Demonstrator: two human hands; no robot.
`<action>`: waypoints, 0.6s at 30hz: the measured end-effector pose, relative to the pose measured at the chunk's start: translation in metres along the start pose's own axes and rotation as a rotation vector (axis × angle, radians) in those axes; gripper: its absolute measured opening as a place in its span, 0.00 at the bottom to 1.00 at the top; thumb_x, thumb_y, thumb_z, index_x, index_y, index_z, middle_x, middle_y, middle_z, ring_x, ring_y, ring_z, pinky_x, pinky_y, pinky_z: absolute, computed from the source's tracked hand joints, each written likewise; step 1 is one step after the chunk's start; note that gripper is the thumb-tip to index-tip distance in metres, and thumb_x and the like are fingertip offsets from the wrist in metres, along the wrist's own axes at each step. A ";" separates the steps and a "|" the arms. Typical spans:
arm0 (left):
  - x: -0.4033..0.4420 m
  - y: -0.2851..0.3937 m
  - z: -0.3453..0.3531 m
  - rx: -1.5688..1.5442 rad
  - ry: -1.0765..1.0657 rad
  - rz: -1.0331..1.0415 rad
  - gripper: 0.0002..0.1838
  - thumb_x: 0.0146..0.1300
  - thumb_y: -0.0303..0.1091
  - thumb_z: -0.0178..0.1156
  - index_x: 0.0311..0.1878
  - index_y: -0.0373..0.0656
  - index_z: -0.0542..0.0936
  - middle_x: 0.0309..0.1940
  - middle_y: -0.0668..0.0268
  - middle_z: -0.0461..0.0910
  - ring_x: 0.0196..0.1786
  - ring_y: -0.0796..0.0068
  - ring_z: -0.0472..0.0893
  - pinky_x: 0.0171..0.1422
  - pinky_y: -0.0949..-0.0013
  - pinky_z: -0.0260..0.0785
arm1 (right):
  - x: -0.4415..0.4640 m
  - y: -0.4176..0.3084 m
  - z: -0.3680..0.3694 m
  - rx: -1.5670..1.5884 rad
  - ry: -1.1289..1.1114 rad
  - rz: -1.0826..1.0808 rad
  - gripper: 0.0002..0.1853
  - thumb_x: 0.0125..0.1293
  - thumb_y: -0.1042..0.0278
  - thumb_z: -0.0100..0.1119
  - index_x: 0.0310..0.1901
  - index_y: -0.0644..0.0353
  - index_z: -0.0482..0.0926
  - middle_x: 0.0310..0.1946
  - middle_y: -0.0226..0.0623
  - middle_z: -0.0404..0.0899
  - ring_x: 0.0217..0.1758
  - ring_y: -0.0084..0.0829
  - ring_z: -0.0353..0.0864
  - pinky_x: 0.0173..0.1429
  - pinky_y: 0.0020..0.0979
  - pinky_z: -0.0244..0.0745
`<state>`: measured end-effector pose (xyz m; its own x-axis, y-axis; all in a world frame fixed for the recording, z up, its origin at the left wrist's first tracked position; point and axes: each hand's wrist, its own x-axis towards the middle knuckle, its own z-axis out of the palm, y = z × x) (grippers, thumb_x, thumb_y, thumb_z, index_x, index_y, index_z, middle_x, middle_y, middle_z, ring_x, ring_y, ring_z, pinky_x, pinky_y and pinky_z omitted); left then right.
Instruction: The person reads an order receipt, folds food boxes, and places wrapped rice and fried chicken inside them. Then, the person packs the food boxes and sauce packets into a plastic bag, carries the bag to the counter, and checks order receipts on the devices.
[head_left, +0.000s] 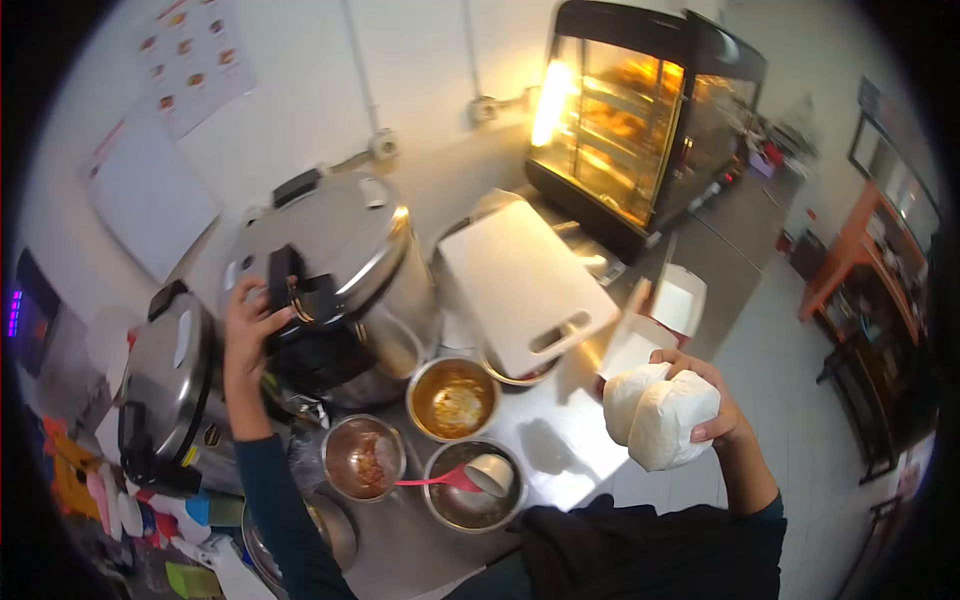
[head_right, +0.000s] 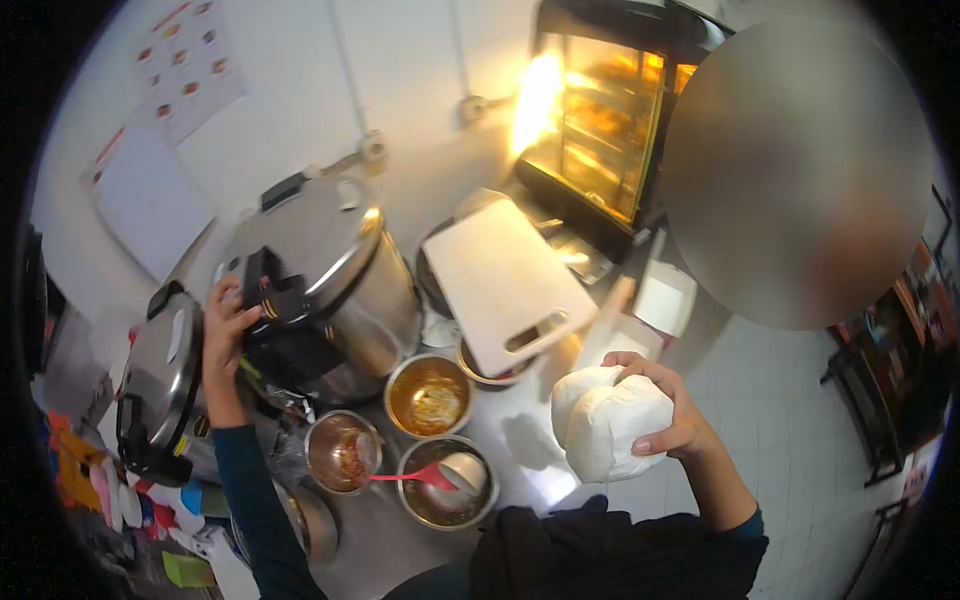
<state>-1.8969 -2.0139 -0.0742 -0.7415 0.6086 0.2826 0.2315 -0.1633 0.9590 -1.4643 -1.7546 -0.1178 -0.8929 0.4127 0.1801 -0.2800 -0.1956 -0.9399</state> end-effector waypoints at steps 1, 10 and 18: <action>-0.009 0.005 0.010 0.116 0.082 -0.002 0.25 0.43 0.17 0.60 0.47 0.43 0.66 0.46 0.57 0.72 0.49 0.67 0.73 0.53 0.67 0.64 | -0.018 -0.001 -0.013 -0.009 0.024 -0.013 0.29 0.24 0.69 0.68 0.37 0.61 0.72 0.49 0.39 0.63 0.48 0.33 0.68 0.52 0.29 0.65; -0.207 -0.076 0.401 0.277 -0.931 0.455 0.43 0.47 0.41 0.64 0.64 0.46 0.51 0.57 0.52 0.61 0.59 0.52 0.62 0.61 0.56 0.52 | -0.122 0.063 -0.112 0.225 0.267 0.126 0.30 0.27 0.75 0.68 0.41 0.61 0.70 0.49 0.38 0.65 0.50 0.29 0.67 0.55 0.30 0.63; -0.164 -0.158 0.501 0.419 -0.526 0.080 0.38 0.36 0.41 0.67 0.54 0.41 0.64 0.50 0.53 0.67 0.54 0.59 0.68 0.58 0.64 0.60 | -0.121 0.076 -0.256 0.619 0.601 0.099 0.27 0.46 0.76 0.58 0.51 0.68 0.64 0.47 0.44 0.70 0.49 0.35 0.72 0.54 0.36 0.69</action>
<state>-1.4958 -1.6987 -0.2816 -0.3313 0.9213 0.2033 0.5762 0.0270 0.8169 -1.2873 -1.5918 -0.2856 -0.6346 0.7340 -0.2420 -0.5080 -0.6321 -0.5852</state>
